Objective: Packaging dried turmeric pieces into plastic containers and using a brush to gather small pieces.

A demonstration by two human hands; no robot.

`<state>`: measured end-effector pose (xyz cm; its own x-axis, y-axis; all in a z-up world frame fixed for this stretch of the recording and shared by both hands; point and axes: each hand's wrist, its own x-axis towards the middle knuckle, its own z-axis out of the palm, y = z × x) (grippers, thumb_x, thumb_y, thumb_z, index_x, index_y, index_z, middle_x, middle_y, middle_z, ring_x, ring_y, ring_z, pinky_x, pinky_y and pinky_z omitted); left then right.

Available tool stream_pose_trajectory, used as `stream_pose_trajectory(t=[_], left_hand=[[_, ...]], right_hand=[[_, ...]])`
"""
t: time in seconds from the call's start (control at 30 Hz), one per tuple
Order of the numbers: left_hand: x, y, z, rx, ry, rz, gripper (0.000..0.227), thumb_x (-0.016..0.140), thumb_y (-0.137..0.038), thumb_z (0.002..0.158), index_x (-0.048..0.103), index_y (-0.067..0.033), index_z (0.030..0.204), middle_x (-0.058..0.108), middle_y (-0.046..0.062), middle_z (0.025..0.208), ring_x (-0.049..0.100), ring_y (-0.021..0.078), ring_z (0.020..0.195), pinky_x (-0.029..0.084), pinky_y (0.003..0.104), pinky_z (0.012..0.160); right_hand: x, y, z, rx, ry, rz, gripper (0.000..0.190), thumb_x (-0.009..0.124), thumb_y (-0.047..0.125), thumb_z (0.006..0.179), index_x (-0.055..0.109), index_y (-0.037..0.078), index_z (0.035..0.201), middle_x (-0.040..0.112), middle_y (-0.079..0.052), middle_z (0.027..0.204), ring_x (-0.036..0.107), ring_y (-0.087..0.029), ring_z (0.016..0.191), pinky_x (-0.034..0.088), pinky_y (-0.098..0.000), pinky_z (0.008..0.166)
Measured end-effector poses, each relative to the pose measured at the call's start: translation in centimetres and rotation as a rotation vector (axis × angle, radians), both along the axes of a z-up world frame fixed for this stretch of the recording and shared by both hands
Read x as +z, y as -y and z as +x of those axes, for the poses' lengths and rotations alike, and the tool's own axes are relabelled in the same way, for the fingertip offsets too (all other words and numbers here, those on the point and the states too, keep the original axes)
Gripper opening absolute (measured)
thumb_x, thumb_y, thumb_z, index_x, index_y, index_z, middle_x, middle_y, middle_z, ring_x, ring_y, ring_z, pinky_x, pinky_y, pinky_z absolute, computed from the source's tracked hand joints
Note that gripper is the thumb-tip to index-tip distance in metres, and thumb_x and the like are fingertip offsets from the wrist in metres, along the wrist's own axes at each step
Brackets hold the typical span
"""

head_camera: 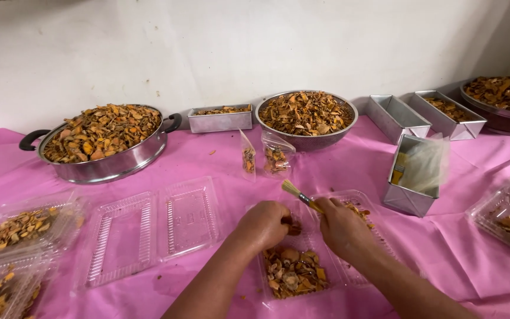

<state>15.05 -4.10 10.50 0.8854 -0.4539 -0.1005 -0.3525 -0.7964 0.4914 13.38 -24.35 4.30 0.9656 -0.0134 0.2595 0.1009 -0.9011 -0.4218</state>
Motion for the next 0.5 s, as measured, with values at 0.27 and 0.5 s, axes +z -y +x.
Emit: stream_pose_trajectory(t=[0.27,0.5], left_hand=[[3.6,-1.3,-1.8,-0.133,-0.130,-0.072,0.020,0.071,-0.013,0.096,0.077,-0.0036,0.112,0.076,0.019,0.106,0.075,0.0313,0.095,0.062,0.035,0.086],[1.4,-2.8,0.0,-0.159,-0.274,-0.205,0.018,0.074,-0.016,0.090,0.077,-0.0113,0.108,0.078,0.005,0.115,0.075,0.0167,0.096,0.058,0.030,0.090]], right_hand=[[9.0,1.7,1.8,0.263,-0.164,0.672,0.037,0.061,-0.003,0.088,0.067,-0.001,0.124,0.073,-0.014,0.092,0.069,-0.020,0.055,0.054,-0.0259,0.044],[8.8,3.0,2.6,0.370,-0.374,0.423,0.035,0.063,0.013,0.096,0.070,0.009,0.131,0.080,-0.010,0.075,0.075,-0.017,0.056,0.067,-0.0286,0.052]])
